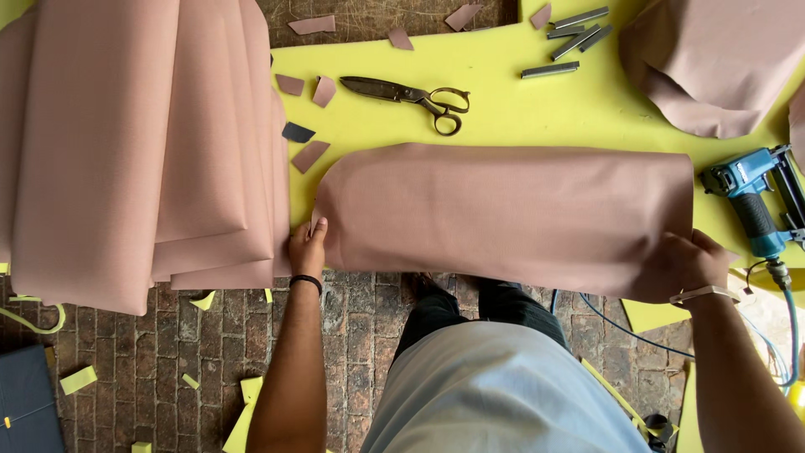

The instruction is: The person staples pink fabric onto a wooden board using a pneumatic staple gun, trims excess fabric with scissors, and smooths the material over the board. The person repeats this process on multiple sections of the board.

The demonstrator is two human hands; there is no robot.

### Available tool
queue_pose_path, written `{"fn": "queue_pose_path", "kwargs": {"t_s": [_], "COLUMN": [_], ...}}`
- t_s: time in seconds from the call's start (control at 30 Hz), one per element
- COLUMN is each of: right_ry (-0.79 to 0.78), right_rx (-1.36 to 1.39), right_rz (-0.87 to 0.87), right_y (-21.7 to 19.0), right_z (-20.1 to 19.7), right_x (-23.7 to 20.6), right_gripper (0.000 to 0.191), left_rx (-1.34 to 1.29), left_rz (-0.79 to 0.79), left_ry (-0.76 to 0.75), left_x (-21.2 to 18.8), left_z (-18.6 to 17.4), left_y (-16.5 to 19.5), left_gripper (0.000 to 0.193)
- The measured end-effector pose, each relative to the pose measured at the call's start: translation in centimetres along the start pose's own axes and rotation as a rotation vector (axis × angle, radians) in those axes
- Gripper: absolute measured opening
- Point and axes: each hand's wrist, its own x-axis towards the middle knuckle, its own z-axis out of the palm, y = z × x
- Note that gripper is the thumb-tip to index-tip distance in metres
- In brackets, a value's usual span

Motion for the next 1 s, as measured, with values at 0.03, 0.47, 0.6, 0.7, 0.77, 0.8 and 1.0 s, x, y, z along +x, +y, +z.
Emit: {"fn": "queue_pose_path", "kwargs": {"t_s": [0.03, 0.47, 0.6, 0.7, 0.77, 0.8, 1.0], "right_ry": [-0.01, 0.003, 0.023, 0.057, 0.033, 0.058, 0.081], "right_rx": [-0.001, -0.625, -0.403, -0.304, -0.285, -0.327, -0.326], "right_rz": [0.048, -0.169, -0.082, 0.048, 0.067, 0.029, -0.081], "right_y": [-0.6, -1.7, -0.7, 0.0, 0.7, 1.2, 3.2], "right_z": [0.0, 0.0, -0.9, -1.9, -2.4, -2.6, -2.0], "right_x": [0.6, 3.3, 3.4, 3.5, 3.1, 3.0, 2.4], "right_gripper": [0.022, 0.029, 0.031, 0.031, 0.027, 0.027, 0.029], "left_rx": [0.021, 0.178, -0.04, 0.051, 0.002, -0.019, 0.18], "left_rz": [-0.071, -0.012, -0.078, -0.314, -0.17, -0.103, -0.039], "left_ry": [0.008, 0.193, 0.094, 0.032, 0.09, 0.117, 0.141], "left_x": [0.3, 1.5, 1.1, -0.1, -0.6, -0.8, 0.1], "left_z": [0.0, 2.1, 0.7, -0.1, 0.0, 0.1, 0.9], "left_y": [0.7, 1.6, 0.8, 0.1, -0.5, -0.8, -2.3], "left_gripper": [0.023, 0.022, 0.019, 0.02, 0.018, 0.018, 0.025]}}
